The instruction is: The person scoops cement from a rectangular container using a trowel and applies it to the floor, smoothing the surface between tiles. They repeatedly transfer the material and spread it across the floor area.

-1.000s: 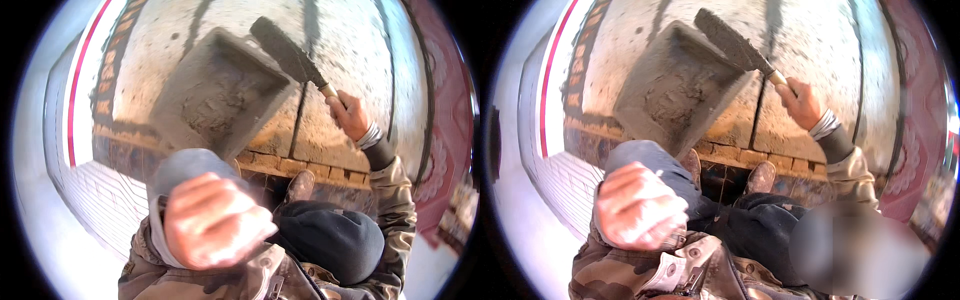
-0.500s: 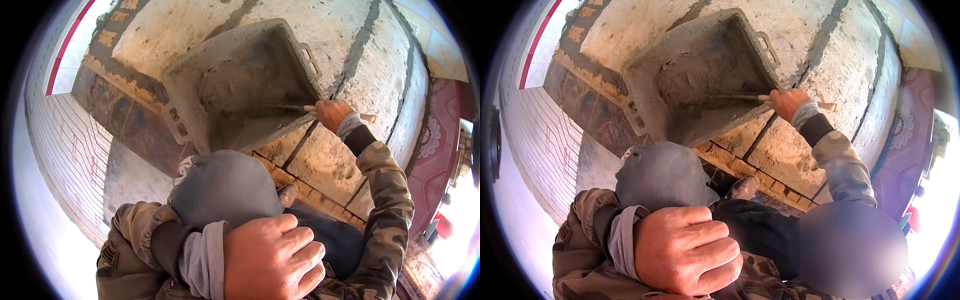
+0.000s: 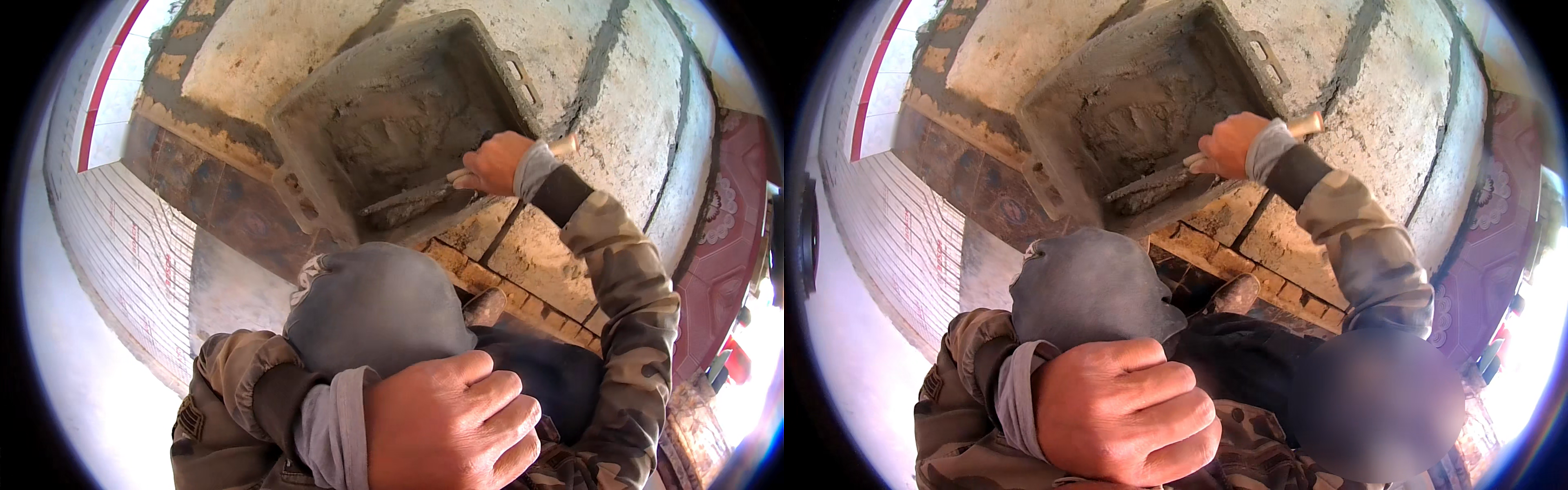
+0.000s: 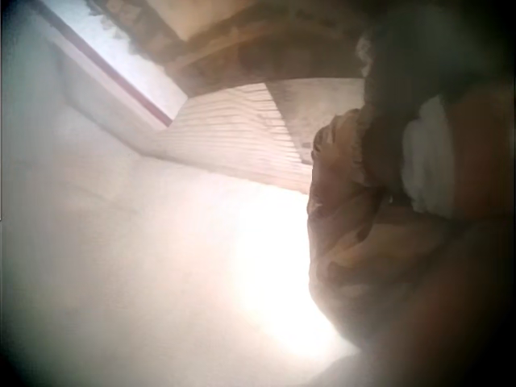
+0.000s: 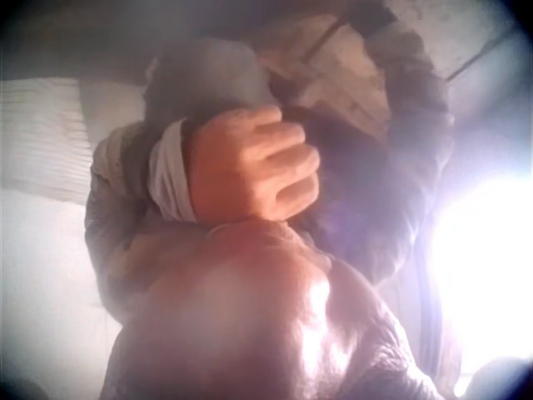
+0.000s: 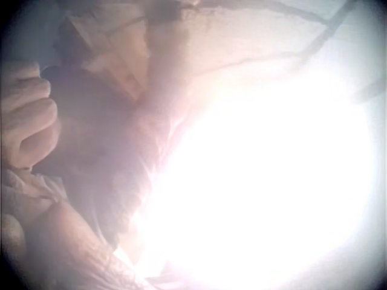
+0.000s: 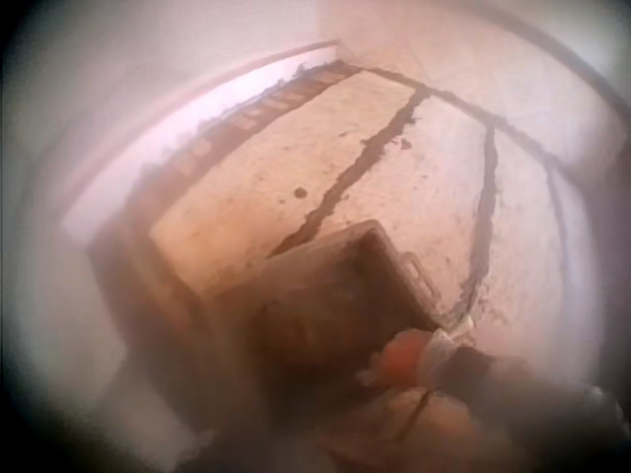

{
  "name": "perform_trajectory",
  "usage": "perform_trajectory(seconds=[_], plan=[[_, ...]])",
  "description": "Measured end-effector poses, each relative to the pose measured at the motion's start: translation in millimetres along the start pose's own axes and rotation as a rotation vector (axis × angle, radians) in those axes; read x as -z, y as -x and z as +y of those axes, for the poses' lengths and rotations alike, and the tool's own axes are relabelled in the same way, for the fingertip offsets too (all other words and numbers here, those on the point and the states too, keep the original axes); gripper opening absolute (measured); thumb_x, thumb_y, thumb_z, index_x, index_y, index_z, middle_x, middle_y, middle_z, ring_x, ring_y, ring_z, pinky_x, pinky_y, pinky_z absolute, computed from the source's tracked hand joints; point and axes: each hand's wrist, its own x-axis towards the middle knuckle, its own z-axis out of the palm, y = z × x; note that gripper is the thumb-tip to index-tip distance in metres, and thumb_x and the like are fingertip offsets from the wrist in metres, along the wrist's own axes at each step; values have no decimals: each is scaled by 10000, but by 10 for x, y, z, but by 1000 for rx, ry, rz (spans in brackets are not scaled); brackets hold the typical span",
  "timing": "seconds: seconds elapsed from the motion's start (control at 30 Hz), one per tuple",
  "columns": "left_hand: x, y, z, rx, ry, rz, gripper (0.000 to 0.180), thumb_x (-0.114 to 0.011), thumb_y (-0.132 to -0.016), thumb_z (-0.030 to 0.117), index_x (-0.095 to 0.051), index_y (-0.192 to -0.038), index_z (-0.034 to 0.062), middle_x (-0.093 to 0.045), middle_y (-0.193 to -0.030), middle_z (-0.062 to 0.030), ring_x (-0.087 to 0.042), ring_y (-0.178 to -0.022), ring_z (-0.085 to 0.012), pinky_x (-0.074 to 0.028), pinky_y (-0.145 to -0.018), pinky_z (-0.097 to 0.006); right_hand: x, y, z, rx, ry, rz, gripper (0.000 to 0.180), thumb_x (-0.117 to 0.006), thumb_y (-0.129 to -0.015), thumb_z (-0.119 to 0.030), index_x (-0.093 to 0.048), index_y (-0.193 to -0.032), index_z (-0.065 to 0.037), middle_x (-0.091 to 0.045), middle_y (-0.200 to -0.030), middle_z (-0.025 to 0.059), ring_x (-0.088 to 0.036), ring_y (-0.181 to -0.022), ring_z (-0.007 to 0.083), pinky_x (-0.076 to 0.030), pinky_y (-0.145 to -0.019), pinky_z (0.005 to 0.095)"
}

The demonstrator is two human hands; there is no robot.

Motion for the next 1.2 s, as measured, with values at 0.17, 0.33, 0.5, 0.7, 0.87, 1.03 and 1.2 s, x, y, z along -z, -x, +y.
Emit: perform_trajectory(seconds=[0.17,0.33,0.5,0.7,0.87,1.03,1.2], plan=[[42,-107,20,21,-95,-39,159,-671,-668,170,-613,-767,59,-468,-663,5,-468,-548,-111,-329,-485,-250,365,139,143,-14,-173,-159,630,-572,-942,-587,-673,-716,-8,-610,-618,214,-642,-641,412,-510,-584,498],[46,-195,-25,-81,-124,-67,170,-708,-652,106,-641,-804,70,-583,-731,-14,-535,-553,-125,-365,-490,-254,-209,1151,303,-216,-605,114,664,-604,-923,-629,-744,-789,6,-634,-589,174,-603,-502,305,-511,-535,463],[161,-263,1,-27,-71,-192,203,-727,-701,188,-685,-845,51,-632,-762,-36,-624,-615,-182,-407,-517,-305,-812,2292,-82,-671,-1020,370,537,-680,-939,-503,-648,-707,-20,-562,-558,31,-530,-475,106,-443,-427,315],[-4,-489,1,8,-99,-298,250,-772,-675,166,-688,-880,50,-645,-768,-67,-618,-616,-214,-410,-522,-339,-1207,2104,-553,-927,-1602,1242,210,-610,-1006,-235,-594,-1003,-25,-537,-633,-15,-477,-468,84,-390,-409,253],[-144,-590,6,38,-152,-318,234,-785,-635,94,-683,-841,48,-644,-755,-59,-615,-618,-232,-422,-527,-354,-1229,1557,-184,-1026,-1405,1490,165,-571,-1000,-176,-580,-1023,-13,-571,-689,11,-504,-485,96,-423,-429,263],[-236,-596,57,73,-186,-302,245,-778,-628,56,-683,-853,54,-645,-750,-55,-615,-615,-232,-428,-532,-351,-2036,1324,571,-1343,-863,1219,212,-614,-933,-188,-583,-980,16,-615,-723,125,-606,-620,229,-493,-574,414],[-196,-630,108,144,-217,-266,296,-785,-650,63,-673,-923,62,-648,-750,-56,-612,-609,-234,-435,-540,-348,-1989,1258,452,-1055,-1356,1456,211,-601,-972,-218,-607,-973,-7,-613,-701,80,-586,-572,167,-484,-515,352]])
